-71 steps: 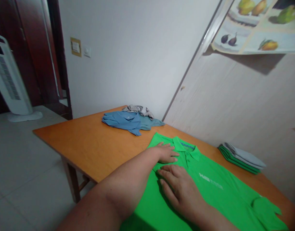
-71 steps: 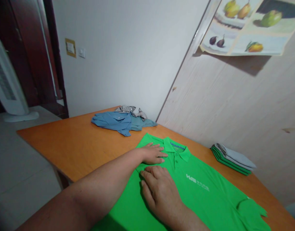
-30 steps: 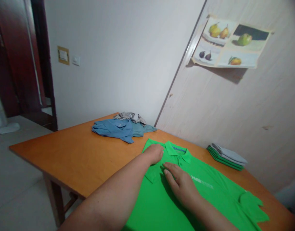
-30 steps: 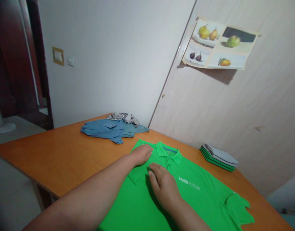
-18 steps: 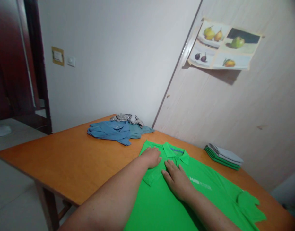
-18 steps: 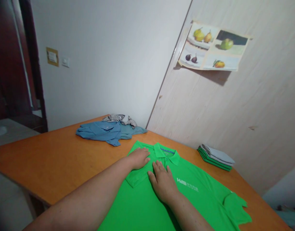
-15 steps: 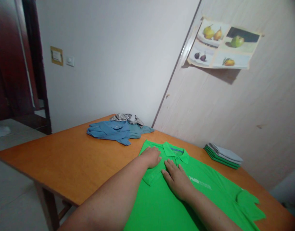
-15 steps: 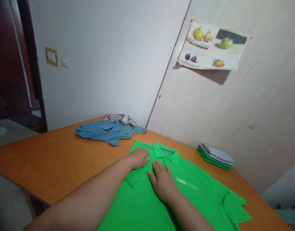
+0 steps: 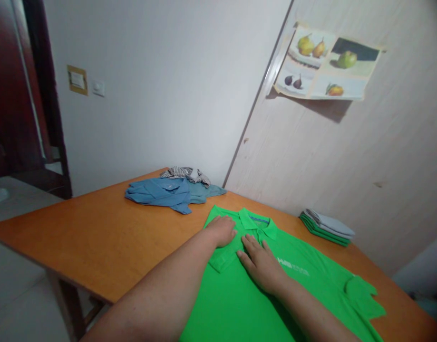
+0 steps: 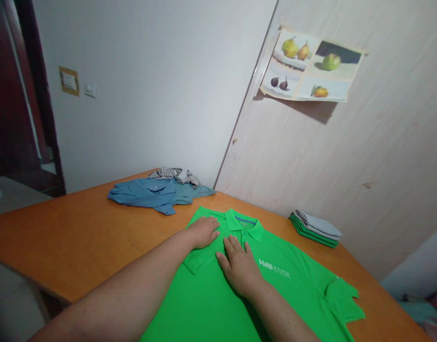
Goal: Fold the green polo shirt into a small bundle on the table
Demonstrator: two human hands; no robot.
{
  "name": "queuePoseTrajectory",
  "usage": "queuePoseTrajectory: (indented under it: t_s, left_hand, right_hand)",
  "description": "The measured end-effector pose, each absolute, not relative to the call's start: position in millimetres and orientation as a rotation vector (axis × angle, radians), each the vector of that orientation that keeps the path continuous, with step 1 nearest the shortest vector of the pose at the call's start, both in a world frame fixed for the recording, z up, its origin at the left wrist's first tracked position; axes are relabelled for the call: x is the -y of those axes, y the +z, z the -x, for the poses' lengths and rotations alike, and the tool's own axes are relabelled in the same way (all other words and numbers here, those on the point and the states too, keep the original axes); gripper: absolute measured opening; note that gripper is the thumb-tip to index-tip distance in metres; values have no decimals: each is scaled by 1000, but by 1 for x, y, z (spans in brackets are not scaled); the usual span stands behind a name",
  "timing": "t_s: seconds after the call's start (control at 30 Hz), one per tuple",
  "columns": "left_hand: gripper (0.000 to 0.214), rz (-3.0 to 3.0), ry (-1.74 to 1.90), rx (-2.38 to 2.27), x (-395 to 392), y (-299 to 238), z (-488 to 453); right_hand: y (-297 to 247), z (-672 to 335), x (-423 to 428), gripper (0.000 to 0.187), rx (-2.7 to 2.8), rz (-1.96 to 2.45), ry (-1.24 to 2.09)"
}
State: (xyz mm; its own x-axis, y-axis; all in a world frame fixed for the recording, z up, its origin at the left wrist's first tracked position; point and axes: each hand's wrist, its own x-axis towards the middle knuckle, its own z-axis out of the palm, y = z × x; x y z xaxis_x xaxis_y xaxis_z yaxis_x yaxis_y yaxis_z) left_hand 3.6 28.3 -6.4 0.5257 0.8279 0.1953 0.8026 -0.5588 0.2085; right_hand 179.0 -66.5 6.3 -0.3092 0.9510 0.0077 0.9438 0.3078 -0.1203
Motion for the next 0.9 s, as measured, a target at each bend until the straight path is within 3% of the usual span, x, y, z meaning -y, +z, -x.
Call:
queuePoseTrajectory:
  t_s: [0.4, 0.9]
  left_hand:
    - [38, -2668, 456, -1396, -30, -8, -4]
    - [39, -2682, 445, -1420, -25, -6, -4]
  right_hand:
    - [17, -165, 83, 76, 2603, 1651, 178]
    - [39, -145, 131, 63, 2757, 1305, 244]
